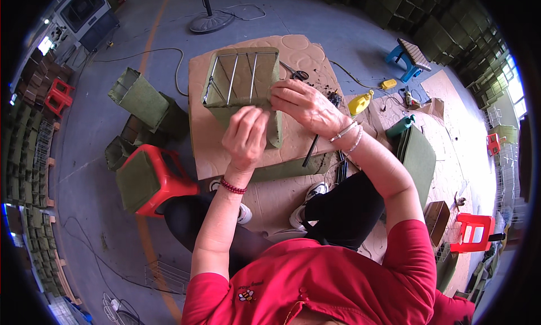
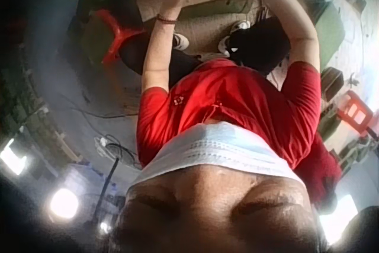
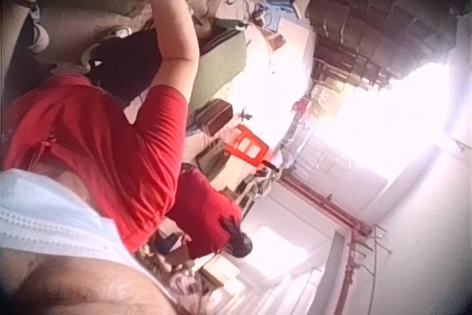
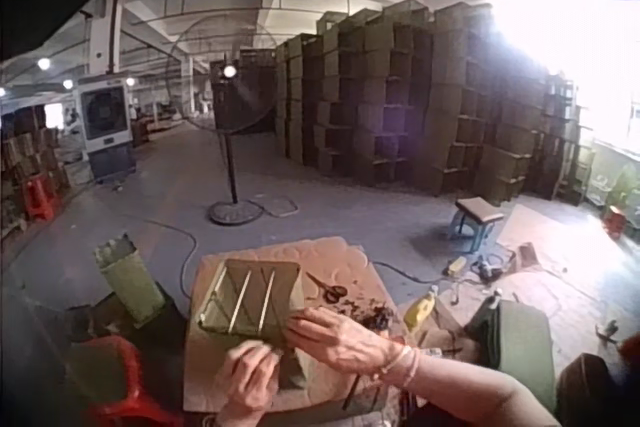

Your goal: Applying hot glue to a wire frame and attaching green fabric to create a structured container or product part.

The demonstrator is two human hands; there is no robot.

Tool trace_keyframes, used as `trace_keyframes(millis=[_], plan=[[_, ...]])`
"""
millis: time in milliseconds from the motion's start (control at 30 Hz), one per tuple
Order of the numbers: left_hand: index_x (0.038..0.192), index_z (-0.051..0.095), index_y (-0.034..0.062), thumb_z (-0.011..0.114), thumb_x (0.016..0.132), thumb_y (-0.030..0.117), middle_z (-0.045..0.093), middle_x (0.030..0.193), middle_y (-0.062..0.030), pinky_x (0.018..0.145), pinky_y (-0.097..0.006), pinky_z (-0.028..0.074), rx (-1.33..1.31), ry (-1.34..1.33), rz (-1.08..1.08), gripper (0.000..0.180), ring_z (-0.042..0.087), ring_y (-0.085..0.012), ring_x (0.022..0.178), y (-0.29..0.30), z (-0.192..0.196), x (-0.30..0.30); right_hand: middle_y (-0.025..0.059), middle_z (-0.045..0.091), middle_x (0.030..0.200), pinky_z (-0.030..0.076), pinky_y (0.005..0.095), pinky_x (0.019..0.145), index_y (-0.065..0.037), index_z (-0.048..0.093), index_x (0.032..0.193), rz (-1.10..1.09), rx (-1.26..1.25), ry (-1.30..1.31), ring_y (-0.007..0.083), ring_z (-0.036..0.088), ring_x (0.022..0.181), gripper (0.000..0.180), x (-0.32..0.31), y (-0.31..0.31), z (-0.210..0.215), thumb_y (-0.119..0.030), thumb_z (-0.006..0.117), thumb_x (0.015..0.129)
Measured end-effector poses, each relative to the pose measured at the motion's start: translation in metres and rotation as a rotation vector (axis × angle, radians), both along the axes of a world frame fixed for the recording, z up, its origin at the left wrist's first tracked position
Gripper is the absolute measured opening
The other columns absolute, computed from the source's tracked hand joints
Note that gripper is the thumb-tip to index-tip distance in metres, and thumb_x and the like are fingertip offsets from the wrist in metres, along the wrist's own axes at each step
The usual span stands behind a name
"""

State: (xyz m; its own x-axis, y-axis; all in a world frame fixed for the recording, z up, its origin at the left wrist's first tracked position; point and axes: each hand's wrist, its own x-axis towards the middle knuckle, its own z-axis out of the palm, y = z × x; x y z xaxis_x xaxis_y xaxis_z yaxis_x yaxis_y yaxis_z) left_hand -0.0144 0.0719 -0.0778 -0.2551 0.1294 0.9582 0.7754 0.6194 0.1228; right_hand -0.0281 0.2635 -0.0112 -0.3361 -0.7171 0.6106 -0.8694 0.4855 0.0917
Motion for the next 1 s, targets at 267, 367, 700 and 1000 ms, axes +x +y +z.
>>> trace_keyframes(millis=[267, 367, 700, 1000], plan=[[0.097, 0.07, -0.0003, 0.065, 0.072, 0.007, 0.065, 0.105, -0.0081, 0.082, -0.038, 0.053, -0.174, -0.007, -0.025, 0.027, 0.062, -0.0253, 0.099, 0.009, -0.001, -0.005, 0.0113, 0.059, 0.097, 0.051, 0.0366, 0.084, 0.003, 0.061, 0.093, 0.007, 0.146, -0.17, 0.028, 0.059, 0.1, 0.022, -0.002, 0.018, 0.012, -0.01, 0.066, 0.075], [0.096, 0.069, -0.0002, 0.065, 0.071, 0.006, 0.064, 0.103, -0.0081, 0.081, -0.038, 0.053, -0.181, -0.044, -0.036, 0.026, 0.062, -0.0253, 0.096, 0.013, 0.005, -0.004, 0.0109, 0.06, 0.09, 0.052, 0.0366, 0.078, 0.002, 0.061, 0.091, 0.011, 0.095, -0.235, 0.0285, 0.061, 0.093, 0.021, -0.007, 0.022, 0.007, -0.009, 0.071, 0.076], [0.093, 0.069, 0.0037, 0.074, 0.073, -0.003, 0.067, 0.096, -0.0054, 0.081, -0.037, 0.053, -0.12, -0.145, -0.009, 0.022, 0.064, -0.0231, 0.092, 0.015, 0.008, -0.002, 0.0171, 0.062, 0.109, 0.053, 0.0391, 0.089, 0.007, 0.064, 0.107, 0.011, -0.082, -0.056, 0.0315, 0.062, 0.104, 0.038, 0.015, 0.021, -0.012, -0.007, 0.062, 0.072], [0.098, 0.066, 0.0066, 0.065, 0.075, 0.009, 0.063, 0.099, -0.0024, 0.089, -0.038, 0.047, -0.243, -0.118, 0.07, 0.023, 0.059, -0.02, 0.098, 0.011, 0.015, 0.003, 0.012, 0.058, 0.093, 0.05, 0.0374, 0.085, 0.004, 0.062, 0.092, 0.009, 0.063, -0.202, 0.0287, 0.057, 0.094, 0.021, 0.001, 0.015, 0.003, -0.007, 0.063, 0.074]])
